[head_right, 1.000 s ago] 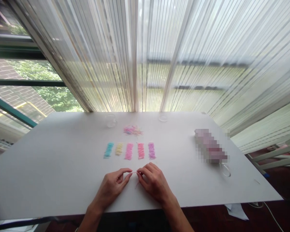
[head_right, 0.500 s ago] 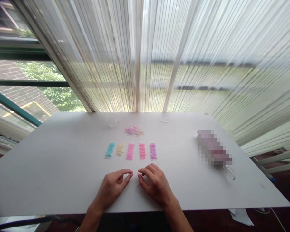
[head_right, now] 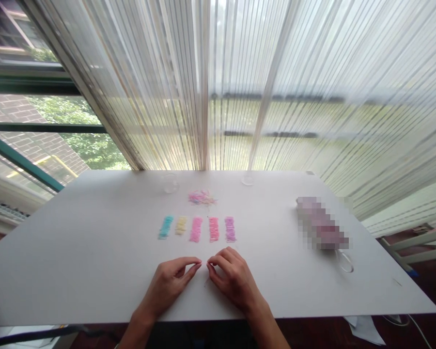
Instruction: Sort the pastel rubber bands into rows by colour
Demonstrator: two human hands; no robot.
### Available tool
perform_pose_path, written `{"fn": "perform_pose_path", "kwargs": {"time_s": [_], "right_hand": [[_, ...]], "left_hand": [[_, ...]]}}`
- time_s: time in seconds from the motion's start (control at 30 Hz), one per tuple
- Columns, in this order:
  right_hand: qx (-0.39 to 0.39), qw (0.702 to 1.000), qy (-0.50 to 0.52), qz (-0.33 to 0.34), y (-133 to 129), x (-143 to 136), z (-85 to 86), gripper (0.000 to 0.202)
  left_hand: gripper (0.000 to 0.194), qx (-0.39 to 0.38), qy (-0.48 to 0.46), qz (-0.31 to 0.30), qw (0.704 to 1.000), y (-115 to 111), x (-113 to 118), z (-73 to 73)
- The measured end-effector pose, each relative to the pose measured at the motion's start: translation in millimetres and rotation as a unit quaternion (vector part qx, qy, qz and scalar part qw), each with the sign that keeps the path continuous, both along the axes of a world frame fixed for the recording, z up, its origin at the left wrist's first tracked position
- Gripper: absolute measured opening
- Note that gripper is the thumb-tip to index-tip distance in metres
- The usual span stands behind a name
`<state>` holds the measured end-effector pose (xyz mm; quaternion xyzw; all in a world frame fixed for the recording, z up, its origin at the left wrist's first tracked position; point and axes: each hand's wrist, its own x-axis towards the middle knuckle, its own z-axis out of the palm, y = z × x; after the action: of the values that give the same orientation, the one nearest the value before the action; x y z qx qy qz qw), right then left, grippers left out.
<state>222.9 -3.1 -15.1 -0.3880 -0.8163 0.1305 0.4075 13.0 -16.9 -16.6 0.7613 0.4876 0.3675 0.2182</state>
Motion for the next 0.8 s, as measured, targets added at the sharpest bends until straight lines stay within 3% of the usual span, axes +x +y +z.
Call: {"fn": "perform_pose_path", "kwargs": {"time_s": [0.4, 0.57, 0.8], "right_hand": [[-0.005, 1.000, 0.003, -0.009, 1, 1, -1.4, 0.012], [0.003, 0.997, 0.011, -0.077, 5, 2, -5.6, 0.012], [-0.011, 0.989, -0.012, -0.149, 15, -1, -12.4, 0.012]], "left_hand": [[0.021, -0.015, 0.015, 0.011, 1.000, 1, 1, 1.0], [0.024, -0.015, 0.032, 0.040, 0.999, 2, 0, -1.5], [0.024, -0.023, 0.038, 0.026, 0.999, 1, -1, -3.6]]}}
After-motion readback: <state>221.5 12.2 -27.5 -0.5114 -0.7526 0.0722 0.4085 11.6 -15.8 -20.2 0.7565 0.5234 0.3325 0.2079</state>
